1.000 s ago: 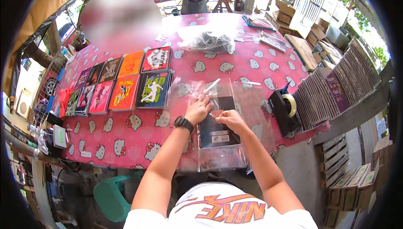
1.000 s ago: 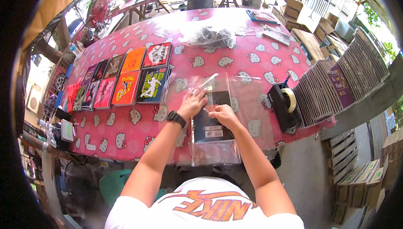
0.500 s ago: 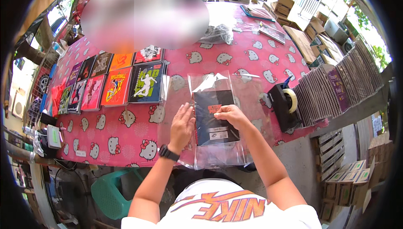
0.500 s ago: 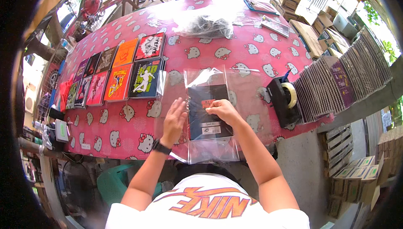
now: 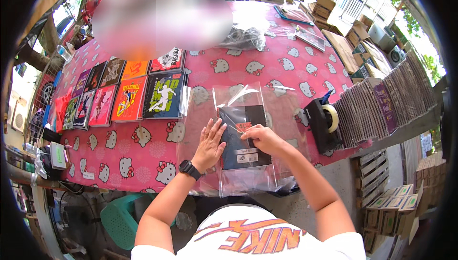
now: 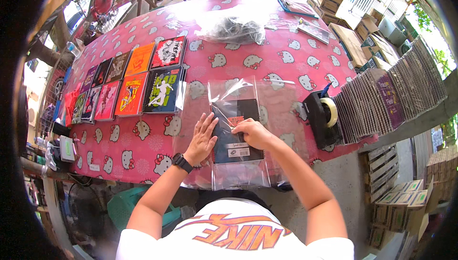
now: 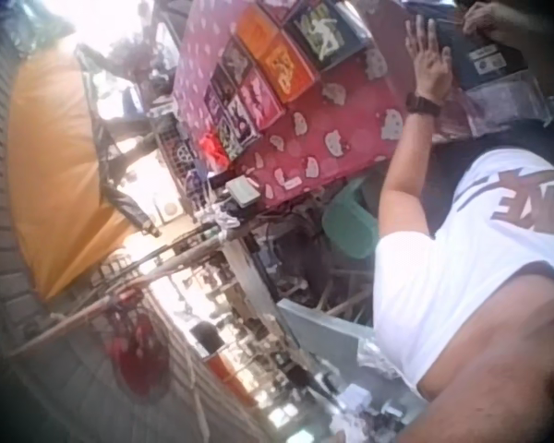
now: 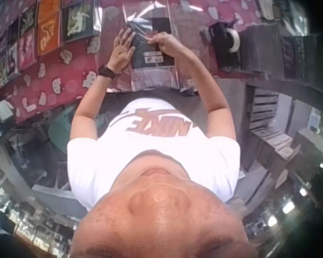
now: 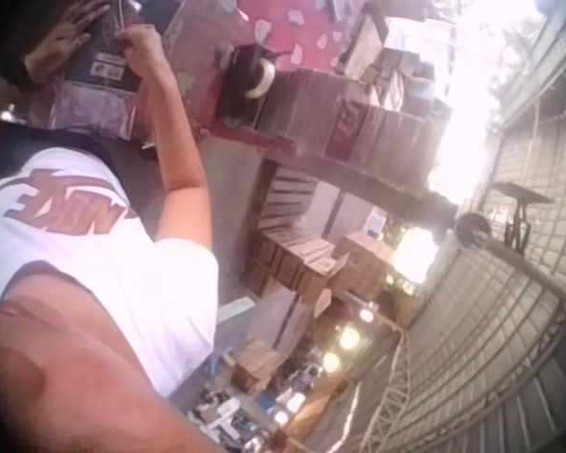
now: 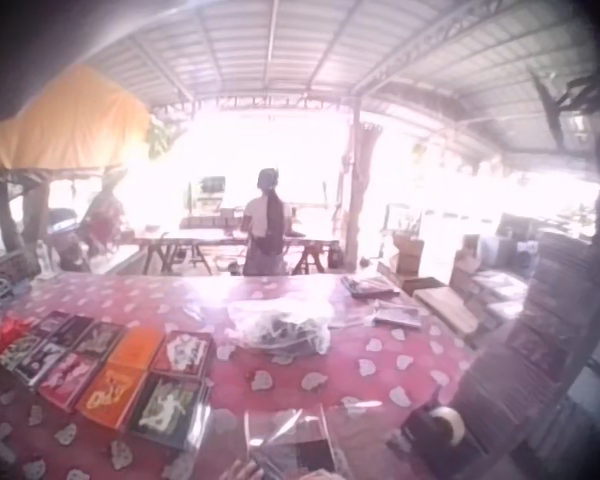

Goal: The person places a stack of books into a plastic bag, seals the bag with tape, and then sorts other books on the table by stacking them into a new pile.

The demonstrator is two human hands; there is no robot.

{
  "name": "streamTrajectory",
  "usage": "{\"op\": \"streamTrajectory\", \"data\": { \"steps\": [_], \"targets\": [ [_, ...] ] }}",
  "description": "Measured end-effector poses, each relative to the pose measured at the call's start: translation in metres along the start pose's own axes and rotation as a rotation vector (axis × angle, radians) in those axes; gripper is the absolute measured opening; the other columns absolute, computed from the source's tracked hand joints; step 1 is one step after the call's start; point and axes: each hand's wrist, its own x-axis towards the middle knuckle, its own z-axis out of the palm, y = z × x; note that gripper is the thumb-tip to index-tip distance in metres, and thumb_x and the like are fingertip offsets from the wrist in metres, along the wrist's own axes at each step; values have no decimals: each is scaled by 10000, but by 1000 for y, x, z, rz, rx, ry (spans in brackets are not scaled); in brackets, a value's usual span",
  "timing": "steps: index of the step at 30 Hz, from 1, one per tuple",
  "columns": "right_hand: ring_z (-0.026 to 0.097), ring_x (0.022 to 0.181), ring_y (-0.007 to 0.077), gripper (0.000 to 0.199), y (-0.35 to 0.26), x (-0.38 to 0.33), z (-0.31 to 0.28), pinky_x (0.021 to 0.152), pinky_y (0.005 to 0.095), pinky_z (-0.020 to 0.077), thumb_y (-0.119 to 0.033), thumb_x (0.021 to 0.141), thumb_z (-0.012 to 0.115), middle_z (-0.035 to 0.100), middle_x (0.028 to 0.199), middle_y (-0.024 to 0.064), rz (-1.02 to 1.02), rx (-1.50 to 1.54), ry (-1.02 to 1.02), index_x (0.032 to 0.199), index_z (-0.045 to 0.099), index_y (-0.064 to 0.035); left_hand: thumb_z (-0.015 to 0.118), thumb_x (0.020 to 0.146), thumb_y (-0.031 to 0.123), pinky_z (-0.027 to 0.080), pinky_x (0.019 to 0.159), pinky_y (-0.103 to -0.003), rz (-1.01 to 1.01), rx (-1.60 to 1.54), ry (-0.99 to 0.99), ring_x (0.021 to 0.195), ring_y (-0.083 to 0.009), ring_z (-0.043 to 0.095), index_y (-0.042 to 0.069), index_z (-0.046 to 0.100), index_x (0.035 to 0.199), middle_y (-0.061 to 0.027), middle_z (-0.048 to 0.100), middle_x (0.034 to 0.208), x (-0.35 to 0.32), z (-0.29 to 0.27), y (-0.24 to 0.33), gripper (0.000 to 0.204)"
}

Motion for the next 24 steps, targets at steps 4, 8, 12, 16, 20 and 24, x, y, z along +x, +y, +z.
{"op": "streamTrajectory", "data": {
  "steps": [4,8,12,16,20,24],
  "targets": [
    [60,1382,313,840,-22,-1,-13,1022,624,110,-317,657,745,152,1491,93,13,-564,-133,1378,326,-211,447,878,277,54,1101,-454,9,-78,-25,1390,-297,35,50,122,1431,-129,88,1498,5,1,-13,681],
    [-24,1388,318,1032,-11,-2,-13,980,699,103,-593,530,734,87,1509,76,176,-518,-117,1403,285,-277,417,893,266,29,1098,-467,38,-256,-13,1392,-304,-8,56,94,1437,-116,39,1508,2,16,-12,667],
    [-68,1373,369,1068,-27,8,6,933,738,154,-655,507,711,41,1510,99,232,-535,-46,1409,265,-299,429,893,275,39,1097,-479,37,-210,-59,1389,-319,-13,73,111,1438,-99,46,1510,6,14,-9,663],
    [-92,1366,387,1097,-31,12,10,931,736,165,-688,479,704,7,1506,129,286,-593,-45,1410,251,-326,454,890,368,43,1079,-543,6,-69,-160,1381,-347,-45,182,234,1425,-35,110,1508,16,4,-1,607],
    [-90,1367,385,1181,-30,15,8,955,708,178,-647,486,728,2,1507,129,319,-599,-63,1440,155,-251,483,853,479,12,1022,-654,12,127,-218,1373,-368,-70,309,320,1390,27,154,1501,30,-2,13,586],
    [-51,1384,328,1174,-21,3,16,1012,651,138,-610,549,716,16,1507,127,168,-588,102,1449,102,-172,513,795,563,7,996,-693,-31,244,-256,1380,-346,-62,340,321,1383,48,161,1498,49,-3,33,658]
  ]
}}
